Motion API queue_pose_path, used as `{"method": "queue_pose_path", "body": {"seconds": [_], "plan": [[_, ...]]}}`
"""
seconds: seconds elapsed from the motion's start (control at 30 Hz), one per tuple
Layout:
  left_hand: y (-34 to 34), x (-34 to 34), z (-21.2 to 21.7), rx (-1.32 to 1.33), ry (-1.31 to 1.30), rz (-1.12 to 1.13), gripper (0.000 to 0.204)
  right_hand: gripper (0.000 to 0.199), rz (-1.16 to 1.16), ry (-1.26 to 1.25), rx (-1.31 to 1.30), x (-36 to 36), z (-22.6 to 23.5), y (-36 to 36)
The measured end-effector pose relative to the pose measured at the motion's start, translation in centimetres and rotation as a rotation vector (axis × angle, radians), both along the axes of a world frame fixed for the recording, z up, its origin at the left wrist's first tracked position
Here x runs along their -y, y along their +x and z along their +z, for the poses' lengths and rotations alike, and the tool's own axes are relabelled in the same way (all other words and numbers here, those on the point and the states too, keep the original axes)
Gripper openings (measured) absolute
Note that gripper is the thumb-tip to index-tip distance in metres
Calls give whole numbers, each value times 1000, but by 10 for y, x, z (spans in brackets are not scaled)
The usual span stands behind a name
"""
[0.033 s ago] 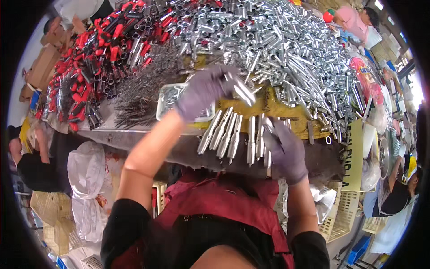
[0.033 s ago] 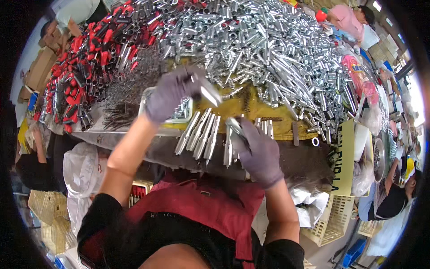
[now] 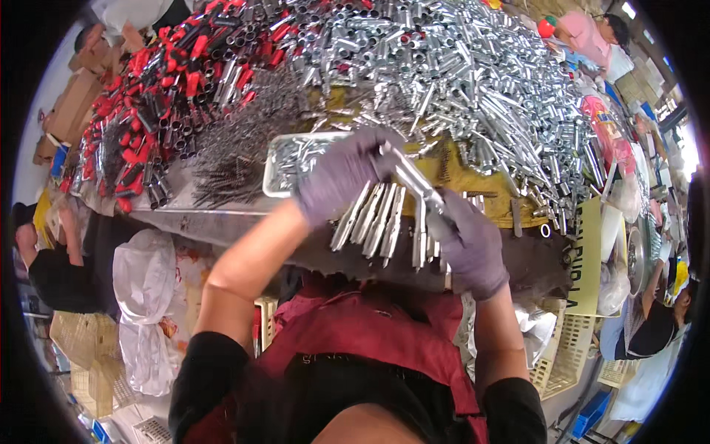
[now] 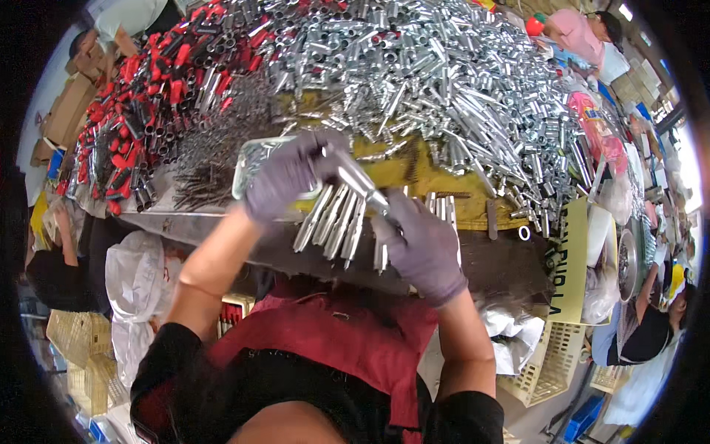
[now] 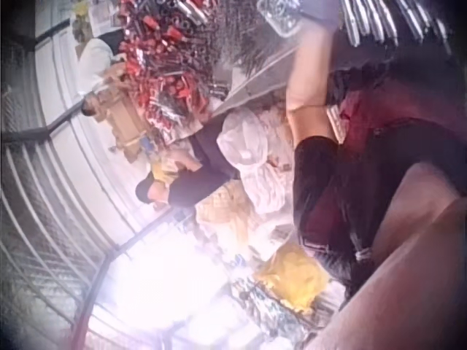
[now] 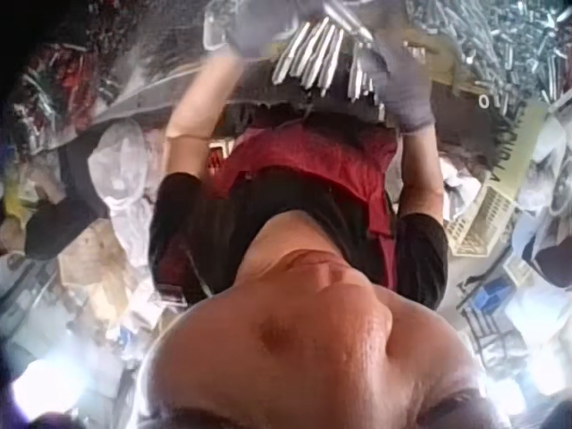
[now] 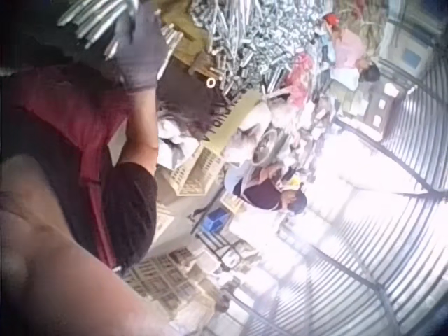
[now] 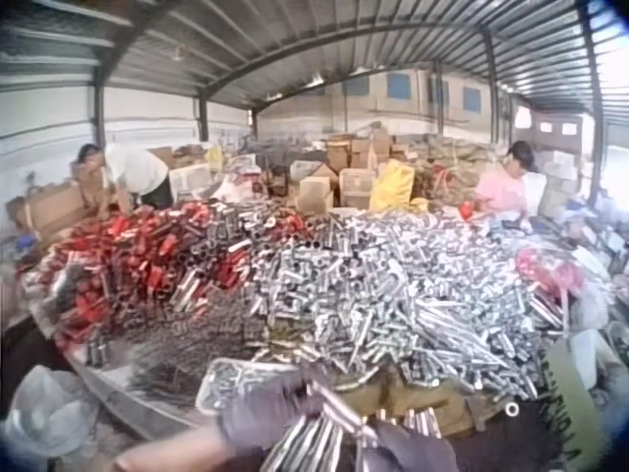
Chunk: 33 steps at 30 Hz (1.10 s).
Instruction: Assembling various metal components and tools at a industrial workbench.
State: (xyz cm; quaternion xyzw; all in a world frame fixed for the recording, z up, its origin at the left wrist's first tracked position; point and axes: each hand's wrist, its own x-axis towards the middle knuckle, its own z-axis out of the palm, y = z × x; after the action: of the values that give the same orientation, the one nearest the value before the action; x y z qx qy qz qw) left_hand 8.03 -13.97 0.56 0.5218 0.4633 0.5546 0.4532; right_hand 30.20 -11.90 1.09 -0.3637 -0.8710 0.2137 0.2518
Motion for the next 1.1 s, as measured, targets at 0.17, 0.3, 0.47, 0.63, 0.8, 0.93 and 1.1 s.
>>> {"method": "queue_pose_path", "body": {"seconds": [0.17, 0.3, 0.47, 0.63, 0.8, 0.93, 1.1], "plan": [[5, 97, -24, -329, 32, 206, 24, 33, 315, -93, 228, 23, -8, -32], [8, 132, -63, 1045, -151, 399, 30, 54, 528, -268, -47, 60, -11, -81], [-33, 157, -85, 1348, -310, 93, 28, 37, 605, -317, -398, 61, 4, -101], [-5, 151, -58, -124, -41, 71, 32, 49, 353, -106, 100, 58, -10, -105], [6, 148, -33, -576, -272, 11, 43, 56, 52, -409, -62, 29, 2, -64], [11, 138, -46, -651, -217, -25, 46, 58, 35, -416, -139, 19, -5, -35], [1, 105, -54, -945, -296, 246, 38, 53, -590, -162, 328, -89, -22, 13]]}}
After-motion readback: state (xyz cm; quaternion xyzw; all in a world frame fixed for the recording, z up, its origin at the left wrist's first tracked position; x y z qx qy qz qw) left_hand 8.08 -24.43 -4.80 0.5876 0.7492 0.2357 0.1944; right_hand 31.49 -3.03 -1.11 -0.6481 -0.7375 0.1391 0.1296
